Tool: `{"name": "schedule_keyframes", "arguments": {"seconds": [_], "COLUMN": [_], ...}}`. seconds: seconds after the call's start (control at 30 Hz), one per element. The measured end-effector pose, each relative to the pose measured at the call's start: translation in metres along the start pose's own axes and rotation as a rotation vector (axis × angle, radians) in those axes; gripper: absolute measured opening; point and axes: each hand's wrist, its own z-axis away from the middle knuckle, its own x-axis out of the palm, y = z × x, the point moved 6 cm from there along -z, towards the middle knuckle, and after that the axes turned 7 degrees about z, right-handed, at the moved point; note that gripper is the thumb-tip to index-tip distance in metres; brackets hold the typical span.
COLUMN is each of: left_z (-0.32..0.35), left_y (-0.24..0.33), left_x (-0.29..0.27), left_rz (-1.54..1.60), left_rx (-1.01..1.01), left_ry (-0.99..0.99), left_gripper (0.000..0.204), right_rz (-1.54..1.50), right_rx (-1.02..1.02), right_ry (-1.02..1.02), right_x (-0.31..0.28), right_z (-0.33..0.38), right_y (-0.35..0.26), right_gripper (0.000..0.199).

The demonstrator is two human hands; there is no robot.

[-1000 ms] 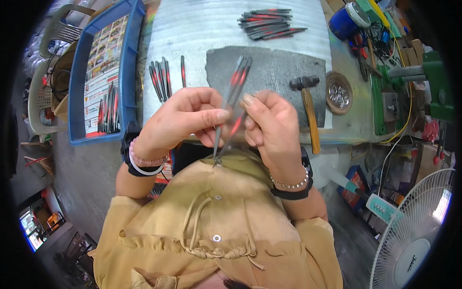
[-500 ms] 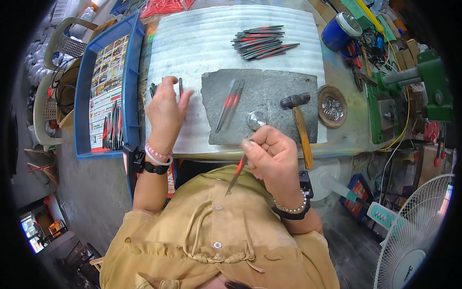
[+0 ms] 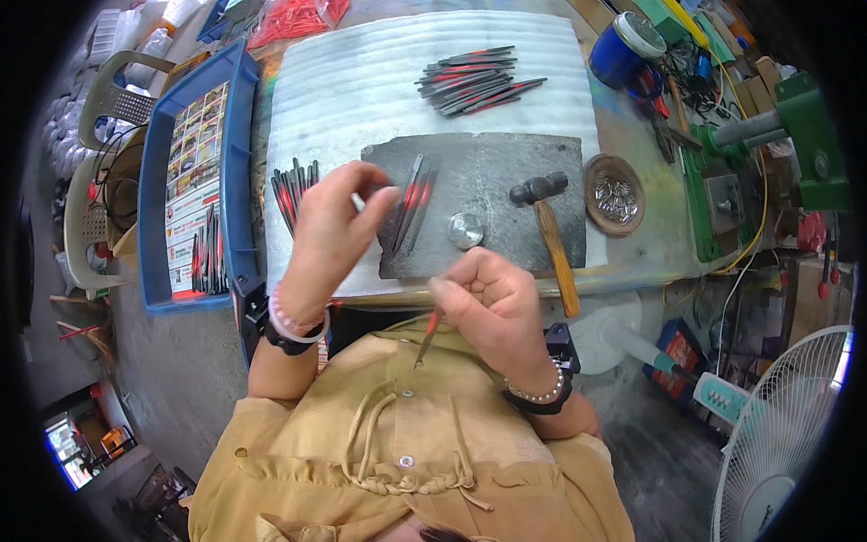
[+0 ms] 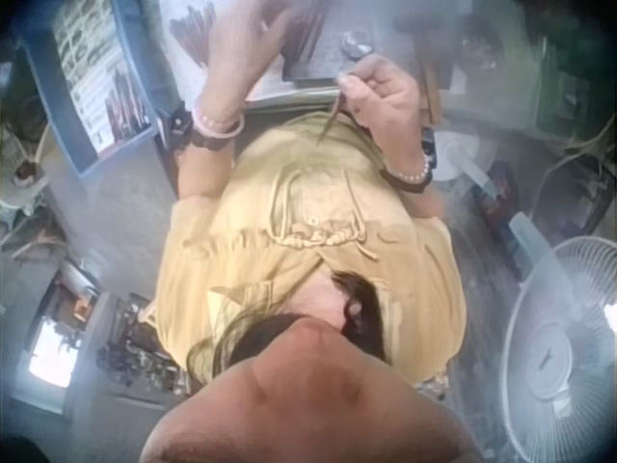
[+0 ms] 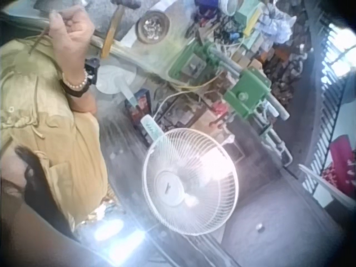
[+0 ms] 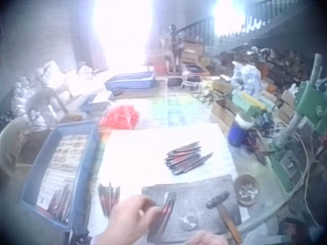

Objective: The person repeatedly picks up thin metal rods with red tips, places them on a metal anvil, and strikes them with a hammer. They occasionally inspect the rods and use a blue heat gun on a small white container before resuming hammering.

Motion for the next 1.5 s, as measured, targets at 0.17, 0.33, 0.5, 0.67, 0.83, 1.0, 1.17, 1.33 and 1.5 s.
{"name": "schedule_keyframes", "arguments": {"seconds": [0.17,0.33,0.5,0.67,0.83,1.0,1.17,1.33,1.5], "left_z": [-0.016,-0.014,-0.016,-0.020,-0.004,0.045,0.072,0.079,0.080], "left_y": [0.018,0.022,0.020,0.018,0.014,0.029,0.033,0.031,0.037], "left_x": [0.024,0.032,0.030,0.024,0.008,-0.007,-0.010,-0.001,0.003], "left_rz": [-0.178,-0.176,-0.043,-0.024,0.429,0.943,1.065,1.078,1.084], "left_rx": [0.029,0.084,0.094,0.122,-0.186,-0.423,-0.495,-0.434,-0.342], "left_ry": [-0.105,-0.100,-0.047,-0.071,-0.139,-0.261,-0.358,-0.424,-0.431], "left_gripper": [0.022,0.021,0.019,0.020,0.015,0.022,0.022,0.018,0.013], "right_rz": [-0.037,0.016,0.064,0.081,0.056,0.007,0.133,0.324,0.378], "right_rx": [-0.009,-0.005,-0.027,-0.073,-0.066,-0.103,-0.195,-0.276,-0.366], "right_ry": [-0.065,-0.066,-0.100,-0.084,-0.055,-0.095,-0.014,0.072,0.085], "right_x": [0.007,0.007,0.013,0.018,0.011,0.014,0.022,0.022,0.024], "right_z": [0.004,0.003,0.000,-0.001,0.001,-0.001,-0.002,0.000,0.004], "right_y": [-0.005,-0.001,0.003,0.001,-0.007,-0.015,-0.017,-0.016,-0.019], "right_gripper": [0.008,0.009,0.010,0.010,0.009,0.007,0.006,0.008,0.010]}}
